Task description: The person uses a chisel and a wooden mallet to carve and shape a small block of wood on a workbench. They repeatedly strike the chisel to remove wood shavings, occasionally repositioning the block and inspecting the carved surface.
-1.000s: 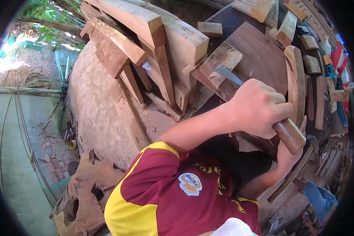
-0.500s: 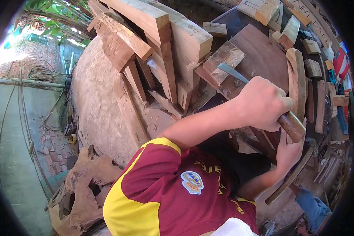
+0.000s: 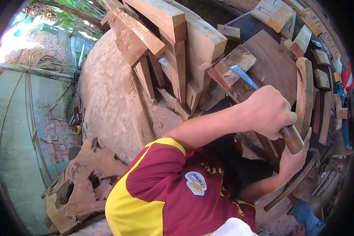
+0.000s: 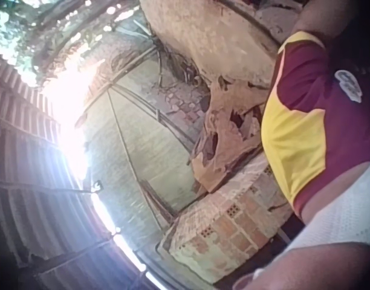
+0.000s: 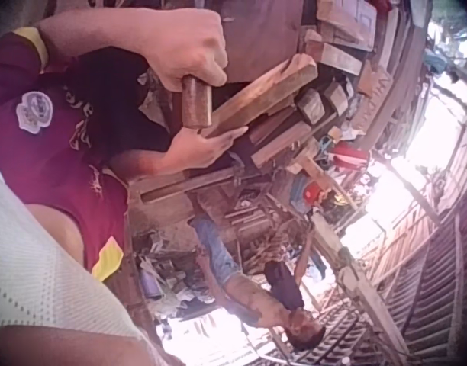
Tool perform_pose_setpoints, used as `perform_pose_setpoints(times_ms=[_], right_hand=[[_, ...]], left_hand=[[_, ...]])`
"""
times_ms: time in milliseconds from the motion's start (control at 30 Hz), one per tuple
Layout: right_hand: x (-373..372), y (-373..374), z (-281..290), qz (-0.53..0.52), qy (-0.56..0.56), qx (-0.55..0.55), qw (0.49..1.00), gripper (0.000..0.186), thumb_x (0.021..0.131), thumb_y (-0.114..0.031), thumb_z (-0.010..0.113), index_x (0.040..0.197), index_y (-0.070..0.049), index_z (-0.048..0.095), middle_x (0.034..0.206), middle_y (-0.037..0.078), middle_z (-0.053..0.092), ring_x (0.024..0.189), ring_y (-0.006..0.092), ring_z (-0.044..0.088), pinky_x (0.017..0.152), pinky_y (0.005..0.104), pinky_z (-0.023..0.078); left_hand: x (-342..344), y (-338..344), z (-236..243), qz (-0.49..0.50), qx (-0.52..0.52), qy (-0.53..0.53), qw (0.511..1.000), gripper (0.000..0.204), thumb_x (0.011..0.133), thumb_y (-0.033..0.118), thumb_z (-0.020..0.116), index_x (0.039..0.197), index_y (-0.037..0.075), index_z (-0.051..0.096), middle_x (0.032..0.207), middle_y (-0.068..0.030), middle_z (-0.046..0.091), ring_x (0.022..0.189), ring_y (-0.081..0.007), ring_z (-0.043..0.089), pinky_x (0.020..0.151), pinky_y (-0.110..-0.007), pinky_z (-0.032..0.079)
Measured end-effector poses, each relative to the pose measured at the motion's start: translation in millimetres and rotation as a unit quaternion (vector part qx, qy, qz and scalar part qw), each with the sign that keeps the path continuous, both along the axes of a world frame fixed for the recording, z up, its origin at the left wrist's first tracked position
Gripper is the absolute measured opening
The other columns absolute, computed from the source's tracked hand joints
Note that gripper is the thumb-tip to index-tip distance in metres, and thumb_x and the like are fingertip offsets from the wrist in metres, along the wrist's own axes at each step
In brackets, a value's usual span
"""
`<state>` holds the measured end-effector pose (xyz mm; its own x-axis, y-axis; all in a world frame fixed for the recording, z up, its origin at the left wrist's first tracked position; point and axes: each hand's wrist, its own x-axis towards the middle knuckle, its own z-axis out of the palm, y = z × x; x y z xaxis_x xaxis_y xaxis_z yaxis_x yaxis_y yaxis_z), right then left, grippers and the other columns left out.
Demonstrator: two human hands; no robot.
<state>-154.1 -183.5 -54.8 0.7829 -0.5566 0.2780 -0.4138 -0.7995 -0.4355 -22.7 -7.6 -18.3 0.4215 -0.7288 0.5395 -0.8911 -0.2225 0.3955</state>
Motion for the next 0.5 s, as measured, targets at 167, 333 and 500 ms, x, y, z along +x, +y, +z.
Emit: perform_pose_setpoints(times_ms=[167, 333, 500], right_hand=[[-1, -1, -2, 0.054, -0.055, 0.0, 0.997, 0.072, 0.078, -0.011, 0.07, 0.144, -0.015, 0.044, 0.132, 0.02, 0.056, 0.121, 0.039, 0.054, 0.099, 0.0435, 0.044], [1, -3, -4, 0.029, -0.032, 0.005, 0.999, 0.071, 0.079, -0.011, 0.069, 0.145, -0.013, 0.043, 0.131, 0.021, 0.056, 0.12, 0.0397, 0.054, 0.1, 0.0429, 0.044], [-5, -23, -16, 0.013, -0.04, 0.115, 0.992, 0.065, 0.084, -0.01, 0.068, 0.144, -0.01, 0.043, 0.132, 0.019, 0.056, 0.12, 0.0302, 0.056, 0.1, 0.0394, 0.044]], left_hand=[[4, -5, 1, -0.025, -0.054, -0.01, 0.998, 0.027, 0.051, 0.027, 0.074, 0.065, 0.015, 0.054, 0.059, -0.0013, 0.054, 0.055, -0.0261, 0.06, 0.046, -0.04, 0.043], [3, -14, -4, 0.021, -0.105, 0.001, 0.994, 0.026, 0.049, 0.026, 0.073, 0.064, 0.016, 0.054, 0.058, -0.0008, 0.052, 0.054, -0.0251, 0.059, 0.044, -0.039, 0.042], [8, -18, -1, 0.051, -0.164, 0.002, 0.985, 0.027, 0.045, 0.024, 0.073, 0.062, 0.015, 0.053, 0.057, -0.0014, 0.05, 0.052, -0.0256, 0.057, 0.044, -0.039, 0.041]])
